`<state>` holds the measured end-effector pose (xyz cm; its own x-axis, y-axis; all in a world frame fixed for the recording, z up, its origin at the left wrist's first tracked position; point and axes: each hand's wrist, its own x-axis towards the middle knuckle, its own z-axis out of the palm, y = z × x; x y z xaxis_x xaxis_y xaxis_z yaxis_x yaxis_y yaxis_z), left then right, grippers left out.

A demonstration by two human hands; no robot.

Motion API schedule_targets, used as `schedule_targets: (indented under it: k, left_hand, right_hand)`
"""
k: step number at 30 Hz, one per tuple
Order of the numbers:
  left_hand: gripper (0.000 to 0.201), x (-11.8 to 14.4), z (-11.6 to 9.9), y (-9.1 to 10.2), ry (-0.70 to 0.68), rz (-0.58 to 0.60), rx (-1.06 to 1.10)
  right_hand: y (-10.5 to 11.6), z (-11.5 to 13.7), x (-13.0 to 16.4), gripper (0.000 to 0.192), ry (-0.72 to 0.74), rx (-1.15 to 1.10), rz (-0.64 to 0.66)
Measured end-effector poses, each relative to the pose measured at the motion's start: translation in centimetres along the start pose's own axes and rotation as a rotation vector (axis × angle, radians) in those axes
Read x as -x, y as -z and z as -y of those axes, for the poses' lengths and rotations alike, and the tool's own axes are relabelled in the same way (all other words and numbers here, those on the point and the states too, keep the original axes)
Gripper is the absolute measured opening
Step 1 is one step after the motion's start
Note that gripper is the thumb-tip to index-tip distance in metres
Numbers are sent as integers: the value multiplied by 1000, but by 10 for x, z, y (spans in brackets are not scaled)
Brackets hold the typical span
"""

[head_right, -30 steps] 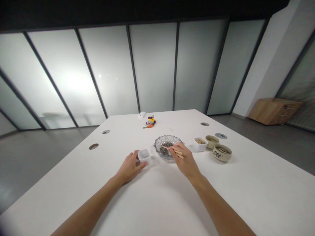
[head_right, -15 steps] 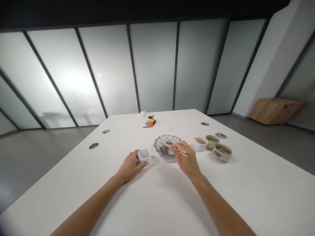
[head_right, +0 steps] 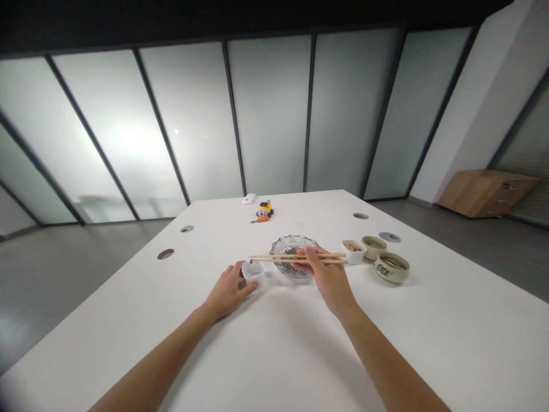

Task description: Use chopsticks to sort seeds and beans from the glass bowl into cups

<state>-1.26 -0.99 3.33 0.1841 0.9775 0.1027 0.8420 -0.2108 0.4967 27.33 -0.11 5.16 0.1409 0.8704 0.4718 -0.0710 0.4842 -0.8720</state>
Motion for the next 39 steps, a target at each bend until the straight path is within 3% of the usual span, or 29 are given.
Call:
schedule_targets:
  k: [3, 7, 12, 18, 29, 39]
  left_hand:
    - [54, 0, 1, 0, -8, -5, 13]
    - [54, 0, 4, -1, -16, -10, 33]
    - [53, -1, 4, -1, -16, -7, 34]
    - [52, -1, 2, 0, -11, -3, 33]
    - [54, -1, 2, 0, -8, -3, 40]
    - [49, 0, 0, 2, -12, 5, 22]
  right_hand:
    - [-1, 5, 2, 58, 51, 64, -53]
    - [5, 10, 1, 56, 238, 367, -143]
    - [10, 7, 1, 59, 396, 640, -53]
    - [10, -4, 1, 59, 373, 650, 4]
    - [15, -5, -2, 54, 408, 634, -80]
    - [13, -13, -2, 59, 388, 611, -34]
